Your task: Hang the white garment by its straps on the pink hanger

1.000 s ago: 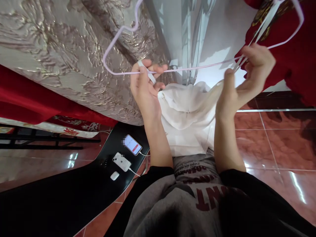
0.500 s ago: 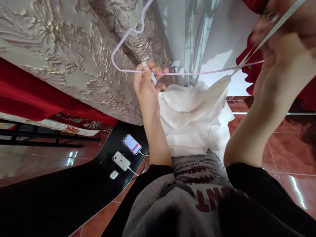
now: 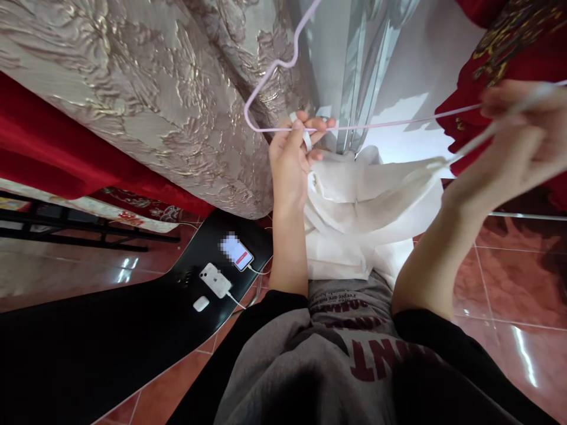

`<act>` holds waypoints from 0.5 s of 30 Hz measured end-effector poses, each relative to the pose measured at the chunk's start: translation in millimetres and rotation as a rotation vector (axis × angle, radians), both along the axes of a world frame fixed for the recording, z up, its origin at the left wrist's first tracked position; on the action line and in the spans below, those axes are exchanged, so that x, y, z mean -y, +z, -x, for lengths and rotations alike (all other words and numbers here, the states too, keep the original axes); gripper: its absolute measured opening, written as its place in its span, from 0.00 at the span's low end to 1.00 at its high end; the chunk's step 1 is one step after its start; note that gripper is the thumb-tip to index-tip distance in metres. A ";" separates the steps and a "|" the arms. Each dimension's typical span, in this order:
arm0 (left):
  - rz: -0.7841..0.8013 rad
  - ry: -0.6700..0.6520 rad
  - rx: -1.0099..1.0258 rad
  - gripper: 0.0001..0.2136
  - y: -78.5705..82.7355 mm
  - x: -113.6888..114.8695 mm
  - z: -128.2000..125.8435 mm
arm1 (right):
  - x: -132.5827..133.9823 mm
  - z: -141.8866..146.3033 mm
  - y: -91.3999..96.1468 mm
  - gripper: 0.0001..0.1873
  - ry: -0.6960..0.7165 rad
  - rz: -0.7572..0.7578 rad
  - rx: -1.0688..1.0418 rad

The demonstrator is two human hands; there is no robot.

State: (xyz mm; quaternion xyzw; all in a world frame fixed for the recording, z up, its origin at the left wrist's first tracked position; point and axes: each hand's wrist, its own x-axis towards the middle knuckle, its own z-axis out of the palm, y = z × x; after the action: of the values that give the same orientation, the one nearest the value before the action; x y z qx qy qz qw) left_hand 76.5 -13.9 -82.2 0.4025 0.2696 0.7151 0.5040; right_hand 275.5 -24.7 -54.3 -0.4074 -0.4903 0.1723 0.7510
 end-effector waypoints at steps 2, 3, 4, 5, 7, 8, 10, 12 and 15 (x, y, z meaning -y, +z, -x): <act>0.006 0.012 -0.004 0.08 -1.8 -0.3 -3.7 | -7.5 8.2 -8.2 0.14 0.093 -0.011 0.278; 0.007 0.041 -0.025 0.08 -2.3 0.1 -3.3 | -11.8 11.1 -12.0 0.12 0.112 0.002 0.382; 0.008 0.083 -0.058 0.07 -2.4 1.0 -1.0 | -15.5 12.9 -15.7 0.10 0.120 0.027 0.452; 0.012 0.147 -0.098 0.06 -2.2 2.5 3.2 | -18.2 13.8 -18.9 0.10 0.119 0.043 0.494; 0.029 0.313 -0.194 0.06 -1.2 6.6 17.0 | -19.8 13.2 -23.5 0.10 0.106 0.028 0.506; 0.031 0.398 -0.240 0.07 -0.7 9.0 25.6 | -19.1 12.2 -24.8 0.10 0.108 0.013 0.482; -0.014 0.571 -0.313 0.10 0.1 12.9 43.3 | -16.7 10.3 -25.7 0.10 0.110 0.003 0.439; -0.111 0.702 -0.341 0.11 1.1 14.0 57.9 | -14.9 9.2 -26.0 0.12 0.108 0.009 0.414; -0.265 0.755 -0.351 0.07 6.8 8.7 69.0 | -14.6 9.3 -27.3 0.16 0.100 0.024 0.428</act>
State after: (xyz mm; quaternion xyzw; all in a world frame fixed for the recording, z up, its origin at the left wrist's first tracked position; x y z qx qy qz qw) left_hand 7.5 -22.6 -75.4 0.4521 0.3854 0.7985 0.0978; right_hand 266.2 -10.1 -81.7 -0.4188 -0.6562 0.1249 0.6151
